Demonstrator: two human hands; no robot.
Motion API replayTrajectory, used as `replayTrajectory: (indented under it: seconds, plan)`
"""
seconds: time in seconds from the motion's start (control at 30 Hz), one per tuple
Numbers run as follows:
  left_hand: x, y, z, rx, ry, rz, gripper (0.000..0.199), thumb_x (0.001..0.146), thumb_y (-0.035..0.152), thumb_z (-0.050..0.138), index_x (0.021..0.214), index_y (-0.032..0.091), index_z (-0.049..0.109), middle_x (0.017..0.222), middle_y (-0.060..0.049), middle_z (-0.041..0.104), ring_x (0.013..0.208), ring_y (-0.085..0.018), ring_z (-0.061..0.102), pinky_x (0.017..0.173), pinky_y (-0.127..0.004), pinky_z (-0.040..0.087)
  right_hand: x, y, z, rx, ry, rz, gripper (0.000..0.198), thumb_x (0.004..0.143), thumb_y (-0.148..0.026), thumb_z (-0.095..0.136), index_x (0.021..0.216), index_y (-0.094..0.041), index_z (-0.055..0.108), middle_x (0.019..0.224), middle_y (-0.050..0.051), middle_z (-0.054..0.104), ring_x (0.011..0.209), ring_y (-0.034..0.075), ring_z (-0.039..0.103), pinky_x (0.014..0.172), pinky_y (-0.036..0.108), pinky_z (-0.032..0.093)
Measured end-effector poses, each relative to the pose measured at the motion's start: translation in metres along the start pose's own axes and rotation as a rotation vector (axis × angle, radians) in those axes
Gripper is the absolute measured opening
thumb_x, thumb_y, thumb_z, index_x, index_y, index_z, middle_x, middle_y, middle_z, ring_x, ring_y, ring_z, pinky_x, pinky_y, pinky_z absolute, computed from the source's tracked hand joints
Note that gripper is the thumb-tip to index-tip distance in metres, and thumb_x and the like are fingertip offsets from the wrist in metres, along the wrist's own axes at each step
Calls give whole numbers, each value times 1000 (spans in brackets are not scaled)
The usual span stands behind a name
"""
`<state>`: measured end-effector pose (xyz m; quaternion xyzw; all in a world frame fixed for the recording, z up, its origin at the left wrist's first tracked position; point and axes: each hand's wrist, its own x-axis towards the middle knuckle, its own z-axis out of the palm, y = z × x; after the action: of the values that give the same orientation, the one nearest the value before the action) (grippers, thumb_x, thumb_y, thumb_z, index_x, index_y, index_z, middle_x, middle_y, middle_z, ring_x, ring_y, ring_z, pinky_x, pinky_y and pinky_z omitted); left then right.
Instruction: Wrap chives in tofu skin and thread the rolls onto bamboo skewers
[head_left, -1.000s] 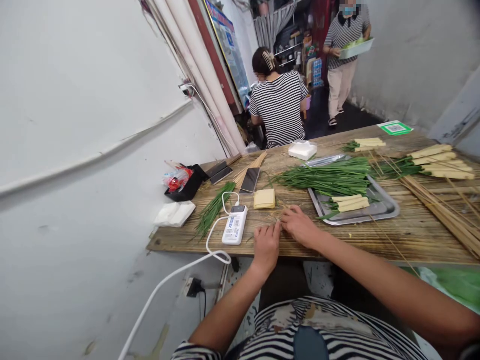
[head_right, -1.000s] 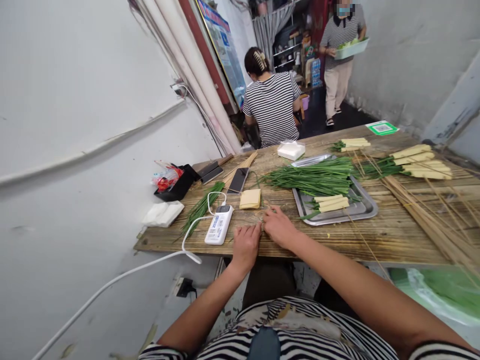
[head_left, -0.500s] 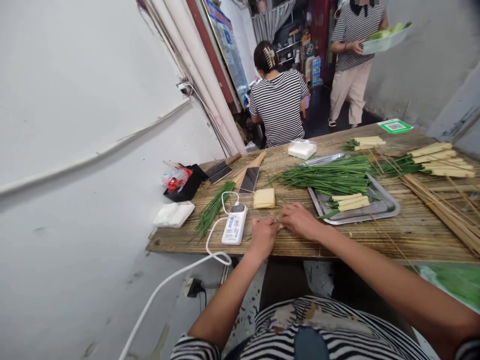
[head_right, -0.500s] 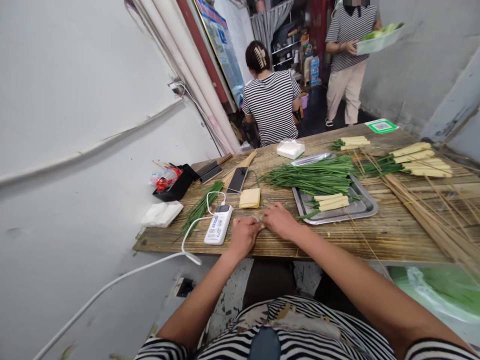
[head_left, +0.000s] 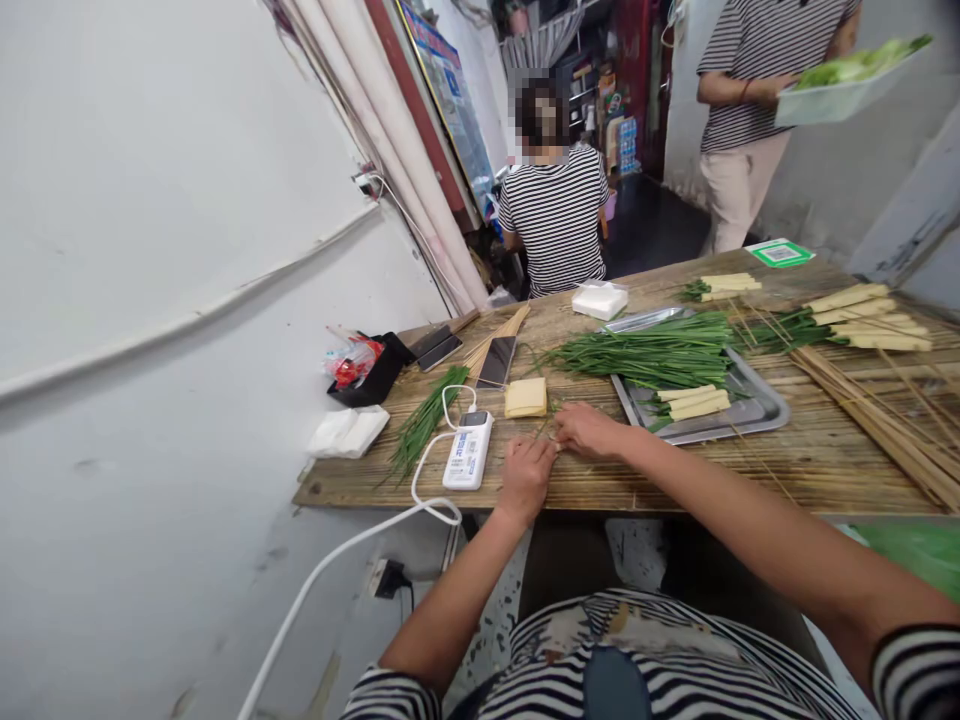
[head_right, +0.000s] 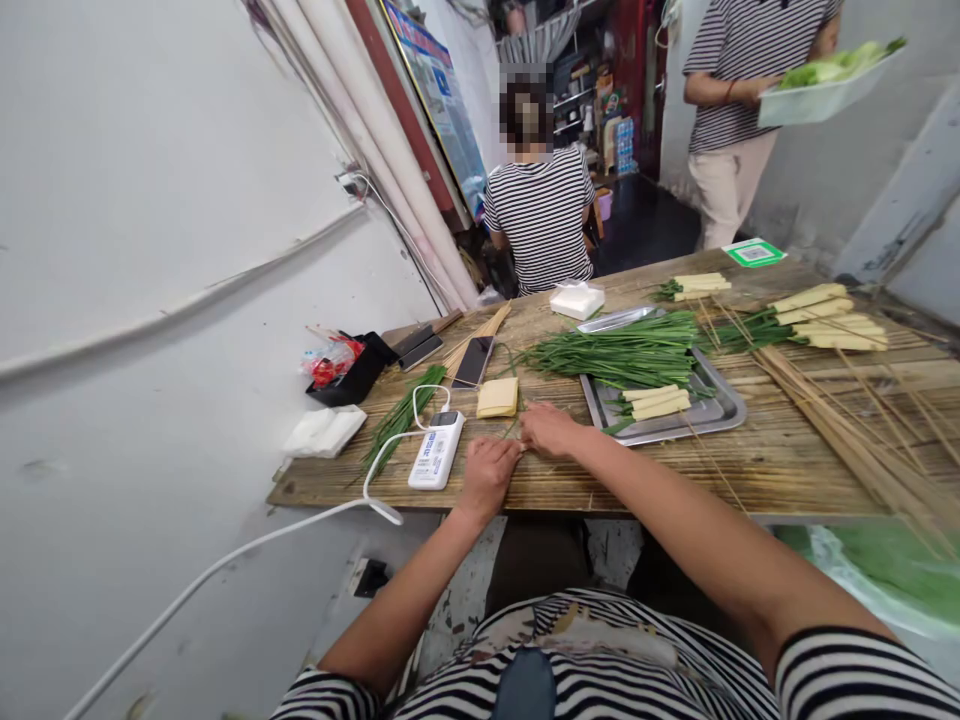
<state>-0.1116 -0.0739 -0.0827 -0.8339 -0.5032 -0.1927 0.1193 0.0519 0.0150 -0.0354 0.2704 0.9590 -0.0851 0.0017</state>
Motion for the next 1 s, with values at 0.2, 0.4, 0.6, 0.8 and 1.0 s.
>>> replayTrajectory:
  seconds: [0.2,0.4,0.6,0.8,1.0]
  plan:
    - [8,-7,-2,-6,-62,13,24,96,21,40,104,19,63,91,-6,70,82,-18,59,79,-34,37,-3,-4,-10,-3,-12,65,22,88,-24,50,83,-17,71,96,11,66,98,24,52,78,31,32]
    - [9,-6,-4,-24,-85,-39,25,95,21,41,106,21,63,101,-6,67,91,-20,57,79,-34,38,-99,2,-20,-144,255,513,25,90,-28,47,103,-14,64,97,14,64,93,26,55,79,36,38]
    - [12,-9,2,-81,-52,-75,27,96,26,41,96,17,67,97,-8,67,87,-20,55,75,-32,38,-197,26,22,-244,216,909,39,83,-25,54,118,-9,58,94,19,67,83,30,64,65,36,48]
    - [14,-10,4,-64,-102,-73,36,98,27,33,97,17,68,81,-6,64,77,-19,53,71,-32,35,-212,29,40,-91,374,879,42,88,-16,34,124,-9,56,92,15,72,73,23,69,67,32,53]
    - [15,-10,4,-84,-105,-38,33,97,24,34,111,20,64,79,-6,61,78,-20,52,70,-32,36,-231,15,35,-48,563,794,43,86,-21,35,119,-13,61,92,12,73,71,23,70,66,34,55]
